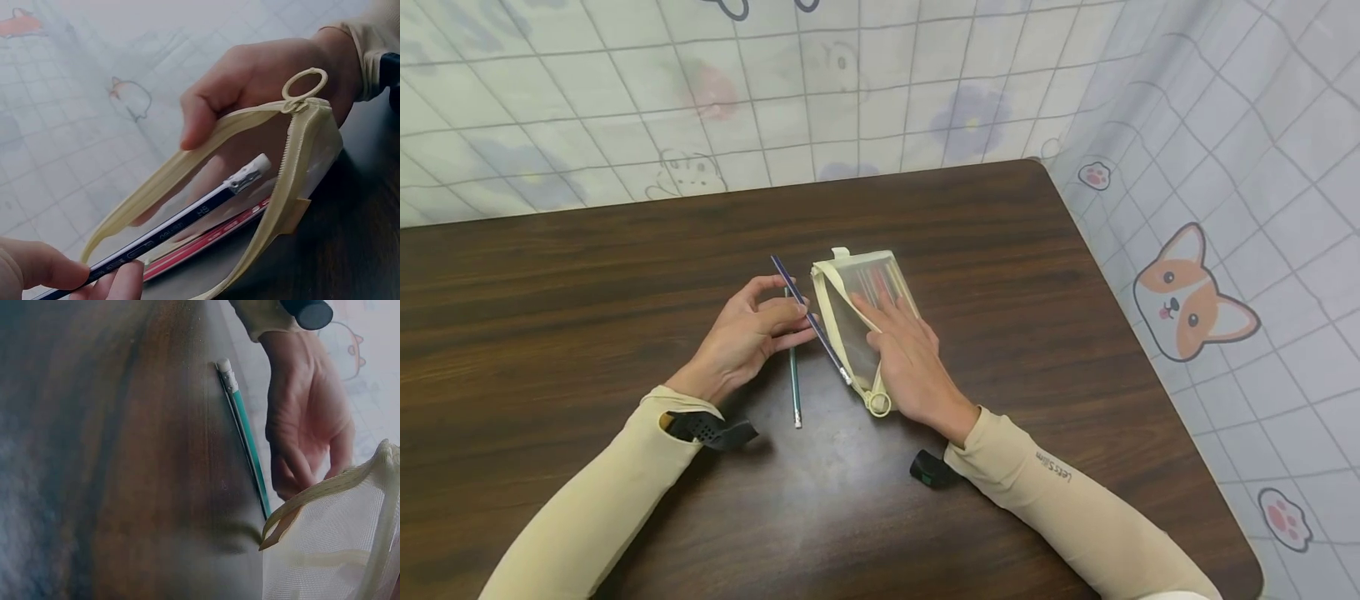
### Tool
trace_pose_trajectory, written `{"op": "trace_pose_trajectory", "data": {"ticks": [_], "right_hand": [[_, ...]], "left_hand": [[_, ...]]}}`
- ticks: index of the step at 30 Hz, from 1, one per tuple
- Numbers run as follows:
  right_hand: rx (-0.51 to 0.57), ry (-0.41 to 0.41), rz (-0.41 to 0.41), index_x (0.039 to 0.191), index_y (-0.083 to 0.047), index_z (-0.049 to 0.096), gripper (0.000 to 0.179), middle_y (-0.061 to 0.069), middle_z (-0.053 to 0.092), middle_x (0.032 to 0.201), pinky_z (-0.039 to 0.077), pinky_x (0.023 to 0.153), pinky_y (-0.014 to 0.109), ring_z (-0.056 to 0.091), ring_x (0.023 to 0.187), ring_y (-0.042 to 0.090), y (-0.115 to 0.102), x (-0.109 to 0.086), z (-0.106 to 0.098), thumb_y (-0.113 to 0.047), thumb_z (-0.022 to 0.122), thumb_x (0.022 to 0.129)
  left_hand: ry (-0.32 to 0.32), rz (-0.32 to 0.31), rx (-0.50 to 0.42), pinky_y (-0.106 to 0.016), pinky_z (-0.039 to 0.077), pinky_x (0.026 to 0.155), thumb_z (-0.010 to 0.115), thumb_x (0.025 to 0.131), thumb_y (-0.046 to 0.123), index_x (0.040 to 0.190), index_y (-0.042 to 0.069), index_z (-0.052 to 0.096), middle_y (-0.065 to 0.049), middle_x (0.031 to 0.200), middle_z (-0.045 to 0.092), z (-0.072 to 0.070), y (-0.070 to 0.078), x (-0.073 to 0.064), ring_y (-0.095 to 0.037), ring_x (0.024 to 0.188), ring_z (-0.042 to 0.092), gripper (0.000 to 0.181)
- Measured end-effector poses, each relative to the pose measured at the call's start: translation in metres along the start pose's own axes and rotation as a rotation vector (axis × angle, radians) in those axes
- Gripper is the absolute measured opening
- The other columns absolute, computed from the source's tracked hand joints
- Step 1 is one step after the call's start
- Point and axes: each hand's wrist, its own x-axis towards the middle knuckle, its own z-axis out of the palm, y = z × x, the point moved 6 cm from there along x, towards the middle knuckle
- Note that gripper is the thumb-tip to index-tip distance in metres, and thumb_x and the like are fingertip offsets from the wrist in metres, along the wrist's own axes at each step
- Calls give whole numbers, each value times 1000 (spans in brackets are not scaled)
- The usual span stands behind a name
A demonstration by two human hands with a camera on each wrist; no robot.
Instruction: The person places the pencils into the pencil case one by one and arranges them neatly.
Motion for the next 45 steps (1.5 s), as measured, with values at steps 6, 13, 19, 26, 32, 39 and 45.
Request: {"op": "trace_pose_trajectory", "data": {"ticks": [6, 13, 19, 26, 32, 39, 45], "right_hand": [[6, -1, -1, 161, -32, 36, 58, 6, 23, 173, 11, 129, 70, 13, 163, 37, 0, 1, 1, -23, 24, 105], [11, -4, 2, 161, -31, 36, 58, 7, 23, 173, 10, 129, 71, 13, 163, 37, 1, 0, 1, -24, 24, 105], [10, -1, 1, 161, -31, 37, 58, 7, 23, 173, 11, 130, 70, 13, 163, 37, 1, 0, 1, -24, 24, 105], [8, 7, -1, 161, -30, 37, 57, 7, 22, 173, 11, 130, 69, 14, 163, 38, 2, 1, 1, -23, 24, 105], [15, 5, 0, 161, -31, 37, 57, 8, 24, 173, 11, 130, 70, 14, 163, 38, 2, 0, 1, -23, 25, 105], [13, -2, 3, 161, -33, 36, 58, 7, 23, 173, 10, 129, 72, 12, 163, 38, 2, 0, 1, -24, 23, 105], [14, -5, -10, 161, -33, 36, 59, 6, 24, 173, 9, 128, 73, 12, 163, 38, 2, -1, 2, -22, 22, 105]], "left_hand": [[24, 8, -16, -35, 68, 84, 62, 96, -8, 137, 11, 39, -9, 106, 59, 8, -3, 4, -17, 84, 66, 51], [42, 16, -20, -34, 68, 82, 62, 97, -8, 141, 11, 37, -9, 106, 57, 19, -8, 9, -17, 83, 67, 54], [22, 3, 0, -33, 68, 81, 62, 97, -9, 138, 11, 37, -10, 104, 58, 29, -13, 9, -18, 83, 68, 52], [5, 4, 22, -33, 69, 76, 63, 95, -10, 138, 8, 37, -9, 100, 59, 36, -17, 9, -16, 78, 71, 53], [-8, -13, 54, -30, 68, 73, 63, 94, -11, 141, 5, 37, -9, 99, 61, 39, -21, 8, -14, 73, 73, 56], [-22, -19, 75, -29, 68, 73, 64, 93, -12, 144, 4, 37, -8, 101, 60, 46, -24, 10, -13, 70, 73, 59], [-44, -26, 102, -26, 68, 72, 63, 93, -11, 144, 2, 36, -12, 106, 61, 54, -26, 12, -12, 67, 72, 59]]}}
